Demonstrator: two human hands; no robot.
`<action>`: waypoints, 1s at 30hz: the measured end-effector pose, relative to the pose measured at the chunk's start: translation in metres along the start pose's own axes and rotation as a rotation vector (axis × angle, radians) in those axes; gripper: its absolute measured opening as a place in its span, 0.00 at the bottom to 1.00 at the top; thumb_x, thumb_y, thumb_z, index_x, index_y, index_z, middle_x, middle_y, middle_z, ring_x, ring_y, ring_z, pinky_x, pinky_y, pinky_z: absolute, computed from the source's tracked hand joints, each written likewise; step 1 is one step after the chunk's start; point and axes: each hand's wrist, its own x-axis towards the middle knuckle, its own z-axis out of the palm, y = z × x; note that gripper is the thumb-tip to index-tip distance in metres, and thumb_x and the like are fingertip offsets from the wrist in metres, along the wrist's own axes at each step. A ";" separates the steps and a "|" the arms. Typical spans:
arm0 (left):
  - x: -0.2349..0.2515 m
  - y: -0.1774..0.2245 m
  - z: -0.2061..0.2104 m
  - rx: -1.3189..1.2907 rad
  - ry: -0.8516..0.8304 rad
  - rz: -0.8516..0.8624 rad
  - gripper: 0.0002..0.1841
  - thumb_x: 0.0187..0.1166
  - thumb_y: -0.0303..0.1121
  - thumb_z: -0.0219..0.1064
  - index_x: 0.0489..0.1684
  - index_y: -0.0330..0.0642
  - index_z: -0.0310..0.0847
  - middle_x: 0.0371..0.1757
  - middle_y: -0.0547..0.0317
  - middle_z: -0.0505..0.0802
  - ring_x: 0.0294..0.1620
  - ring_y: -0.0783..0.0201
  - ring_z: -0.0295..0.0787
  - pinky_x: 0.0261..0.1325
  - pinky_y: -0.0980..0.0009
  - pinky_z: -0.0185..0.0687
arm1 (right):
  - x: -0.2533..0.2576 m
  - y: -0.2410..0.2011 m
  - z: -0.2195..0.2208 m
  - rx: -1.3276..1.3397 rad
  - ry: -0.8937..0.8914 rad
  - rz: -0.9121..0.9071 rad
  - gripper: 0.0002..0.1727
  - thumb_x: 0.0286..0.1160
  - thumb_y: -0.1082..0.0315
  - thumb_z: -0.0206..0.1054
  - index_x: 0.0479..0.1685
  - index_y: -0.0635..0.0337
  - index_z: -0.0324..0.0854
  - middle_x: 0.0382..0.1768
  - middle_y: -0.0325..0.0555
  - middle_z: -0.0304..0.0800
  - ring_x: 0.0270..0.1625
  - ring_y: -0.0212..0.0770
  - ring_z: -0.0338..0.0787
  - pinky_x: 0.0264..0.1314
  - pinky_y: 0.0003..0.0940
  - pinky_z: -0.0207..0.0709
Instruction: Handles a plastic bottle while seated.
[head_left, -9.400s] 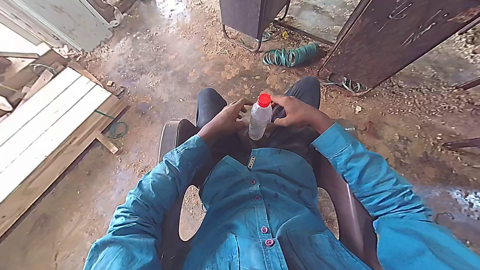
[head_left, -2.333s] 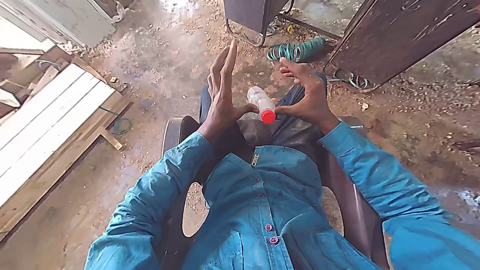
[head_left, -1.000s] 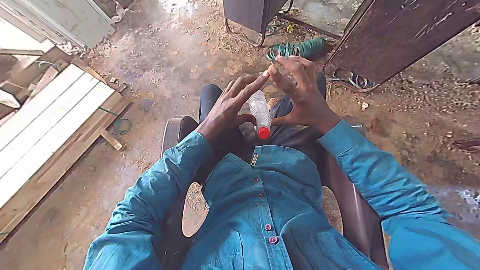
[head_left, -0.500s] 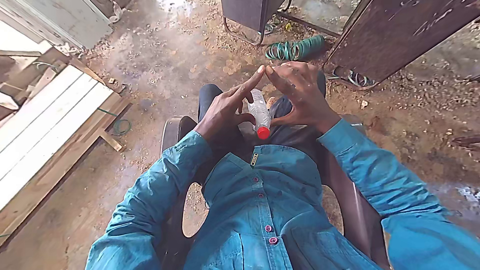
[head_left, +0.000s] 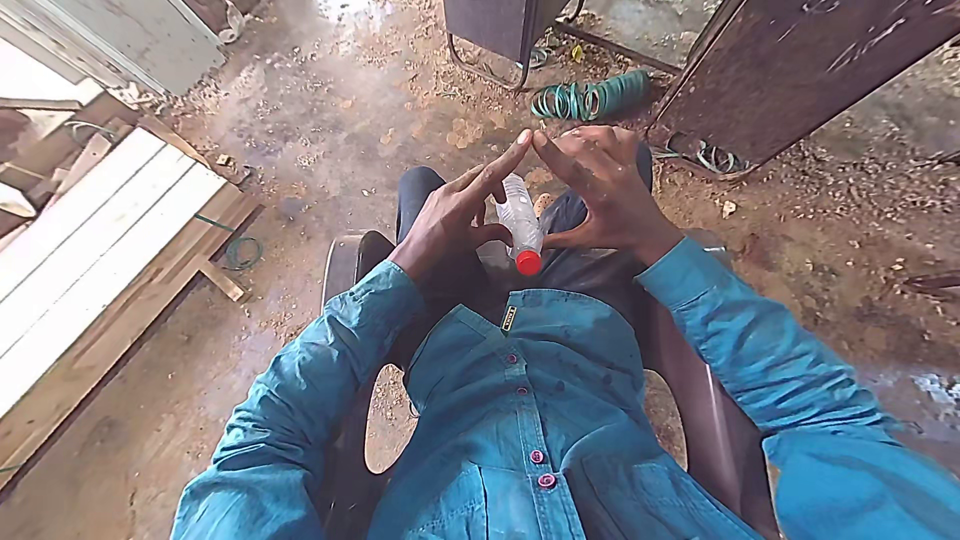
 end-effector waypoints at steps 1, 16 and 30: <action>0.000 0.000 0.000 0.003 -0.002 -0.007 0.53 0.69 0.41 0.84 0.97 0.53 0.51 0.55 0.54 0.91 0.33 0.65 0.88 0.36 0.68 0.88 | 0.000 0.000 0.000 0.000 -0.002 -0.001 0.64 0.48 0.20 0.73 0.93 0.40 0.60 0.73 0.49 0.83 0.75 0.58 0.77 0.76 0.65 0.58; -0.001 -0.002 0.001 0.004 0.016 -0.021 0.52 0.68 0.41 0.84 0.96 0.55 0.53 0.56 0.53 0.91 0.33 0.66 0.87 0.35 0.71 0.87 | -0.001 0.001 -0.001 0.013 -0.009 0.005 0.62 0.49 0.21 0.73 0.93 0.38 0.60 0.66 0.47 0.88 0.70 0.57 0.81 0.76 0.64 0.59; -0.001 -0.002 0.002 -0.027 0.020 -0.038 0.51 0.68 0.42 0.84 0.95 0.55 0.55 0.56 0.53 0.90 0.31 0.67 0.86 0.33 0.72 0.87 | -0.002 0.003 0.000 0.045 -0.023 0.006 0.62 0.50 0.22 0.75 0.93 0.41 0.61 0.61 0.49 0.91 0.66 0.55 0.83 0.72 0.62 0.62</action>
